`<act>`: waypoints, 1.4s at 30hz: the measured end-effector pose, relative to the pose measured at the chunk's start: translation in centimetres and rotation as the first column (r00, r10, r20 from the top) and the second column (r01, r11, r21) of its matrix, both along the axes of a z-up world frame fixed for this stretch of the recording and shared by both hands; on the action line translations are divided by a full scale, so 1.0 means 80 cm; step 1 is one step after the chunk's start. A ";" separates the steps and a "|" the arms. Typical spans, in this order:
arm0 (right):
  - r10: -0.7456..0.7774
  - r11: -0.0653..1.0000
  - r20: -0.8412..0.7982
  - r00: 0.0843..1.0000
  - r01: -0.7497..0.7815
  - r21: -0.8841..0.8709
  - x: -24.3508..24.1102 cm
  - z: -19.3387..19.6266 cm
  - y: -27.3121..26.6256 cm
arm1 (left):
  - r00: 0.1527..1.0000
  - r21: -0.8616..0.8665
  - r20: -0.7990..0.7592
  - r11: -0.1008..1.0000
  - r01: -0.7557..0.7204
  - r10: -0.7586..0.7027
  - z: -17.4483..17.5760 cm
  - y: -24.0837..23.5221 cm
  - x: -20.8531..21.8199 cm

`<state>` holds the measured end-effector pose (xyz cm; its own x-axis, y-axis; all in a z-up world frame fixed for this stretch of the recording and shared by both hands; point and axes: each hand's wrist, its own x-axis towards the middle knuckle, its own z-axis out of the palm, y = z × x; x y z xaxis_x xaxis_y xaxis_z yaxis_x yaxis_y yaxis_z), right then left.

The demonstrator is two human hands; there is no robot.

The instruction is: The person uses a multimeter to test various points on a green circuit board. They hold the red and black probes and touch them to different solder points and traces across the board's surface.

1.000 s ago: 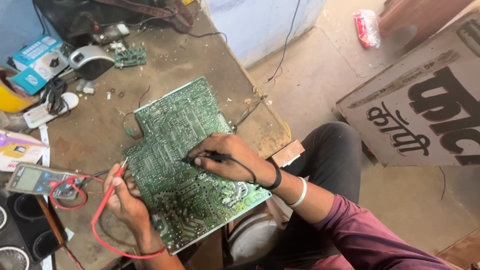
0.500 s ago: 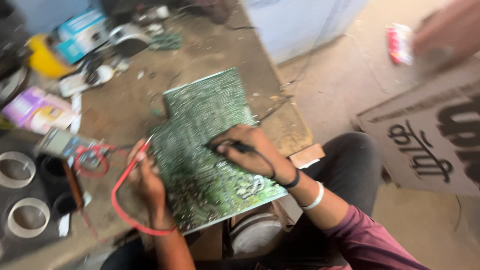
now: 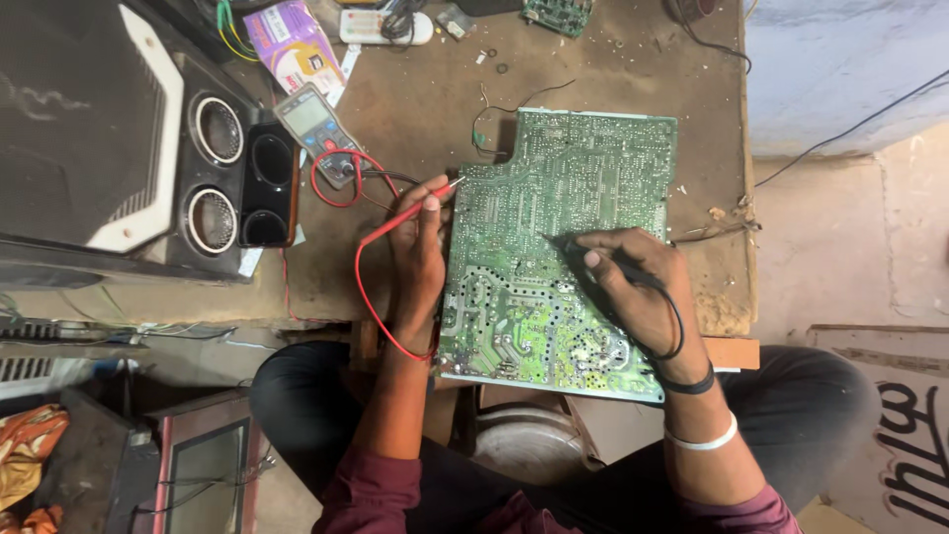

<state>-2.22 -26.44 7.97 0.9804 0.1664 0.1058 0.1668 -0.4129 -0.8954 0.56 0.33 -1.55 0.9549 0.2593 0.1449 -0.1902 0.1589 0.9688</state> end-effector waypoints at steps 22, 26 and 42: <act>-0.021 0.998 -0.054 0.998 0.024 0.060 -0.005 -0.008 0.000 | 1.000 0.050 -0.022 0.999 -0.015 0.016 0.010 -0.001 -0.003; -0.009 0.993 -0.063 0.998 0.016 0.116 -0.006 -0.010 0.000 | 0.999 0.034 -0.030 0.999 -0.014 0.015 0.011 -0.001 -0.005; -0.017 0.994 -0.088 0.996 0.027 0.109 -0.007 -0.011 -0.001 | 1.000 0.040 -0.016 0.999 -0.026 0.027 0.003 -0.001 -0.004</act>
<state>-2.80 -26.52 7.08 0.9899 0.1369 0.0372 0.0789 -0.3135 -0.9463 0.28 0.23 -1.30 0.9502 0.2788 0.1393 -0.1773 0.1158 0.9773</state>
